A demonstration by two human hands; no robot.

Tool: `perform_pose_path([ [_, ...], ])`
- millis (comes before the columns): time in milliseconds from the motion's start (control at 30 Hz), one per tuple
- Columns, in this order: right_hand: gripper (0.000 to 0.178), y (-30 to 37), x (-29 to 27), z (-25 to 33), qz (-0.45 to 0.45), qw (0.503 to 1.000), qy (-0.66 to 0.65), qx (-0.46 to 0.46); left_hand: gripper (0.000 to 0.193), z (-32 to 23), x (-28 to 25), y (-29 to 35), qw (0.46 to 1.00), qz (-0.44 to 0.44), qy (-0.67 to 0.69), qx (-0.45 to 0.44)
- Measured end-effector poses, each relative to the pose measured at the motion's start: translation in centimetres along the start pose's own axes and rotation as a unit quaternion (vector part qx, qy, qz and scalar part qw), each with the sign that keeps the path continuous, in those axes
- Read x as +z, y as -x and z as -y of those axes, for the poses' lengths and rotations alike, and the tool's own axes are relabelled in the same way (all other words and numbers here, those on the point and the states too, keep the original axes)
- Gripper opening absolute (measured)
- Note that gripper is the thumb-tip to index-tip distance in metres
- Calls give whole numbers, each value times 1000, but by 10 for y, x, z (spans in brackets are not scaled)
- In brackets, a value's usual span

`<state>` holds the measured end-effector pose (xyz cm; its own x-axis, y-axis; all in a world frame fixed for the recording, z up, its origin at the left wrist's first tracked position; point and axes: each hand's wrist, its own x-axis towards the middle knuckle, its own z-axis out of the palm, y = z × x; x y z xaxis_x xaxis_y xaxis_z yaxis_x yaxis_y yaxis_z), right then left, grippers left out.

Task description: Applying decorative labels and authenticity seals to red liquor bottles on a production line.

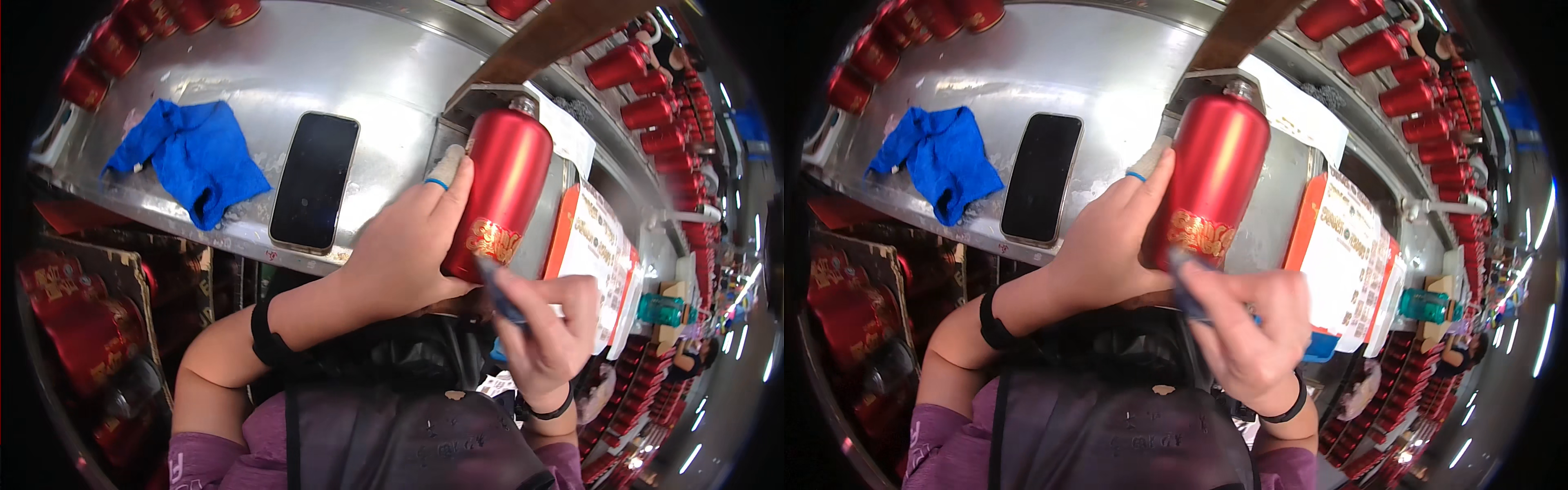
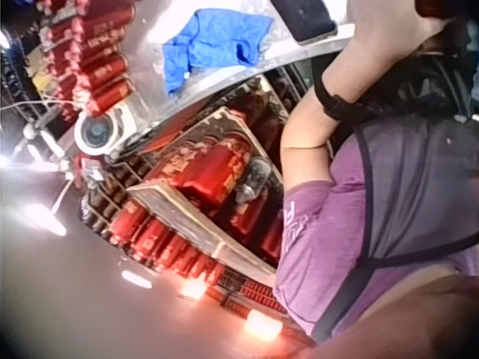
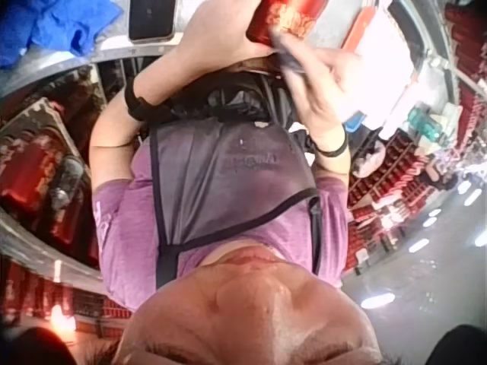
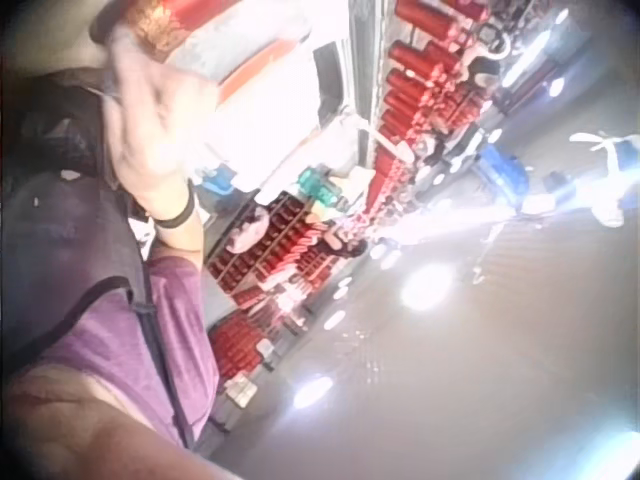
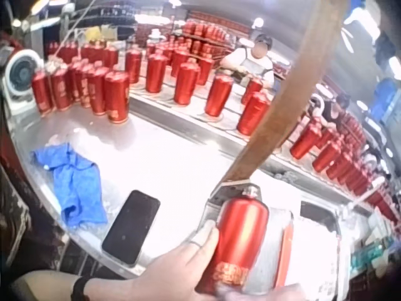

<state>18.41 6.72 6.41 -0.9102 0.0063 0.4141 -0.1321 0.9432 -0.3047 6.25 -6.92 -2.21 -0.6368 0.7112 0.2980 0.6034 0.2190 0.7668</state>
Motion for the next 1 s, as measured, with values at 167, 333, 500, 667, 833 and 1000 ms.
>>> perform_pose_path([
  [167,46,-5,6,3,108,989,21,-94,110,0,0,1,999,18,-41,28],
  [333,22,-51,3,-25,60,998,-8,15,109,-5,2,0,999,-25,-11,31],
  [500,25,-58,-1,-25,83,996,-3,-39,111,1,9,3,999,-47,8,21],
  [667,24,-62,-11,-54,-28,995,80,44,112,5,8,3,999,-42,17,18],
  [833,24,-44,-2,-49,68,990,-97,74,115,12,5,4,997,-7,68,-21],
  [1000,23,-36,-9,-39,106,989,-102,-21,113,18,5,4,995,10,93,-21],
])
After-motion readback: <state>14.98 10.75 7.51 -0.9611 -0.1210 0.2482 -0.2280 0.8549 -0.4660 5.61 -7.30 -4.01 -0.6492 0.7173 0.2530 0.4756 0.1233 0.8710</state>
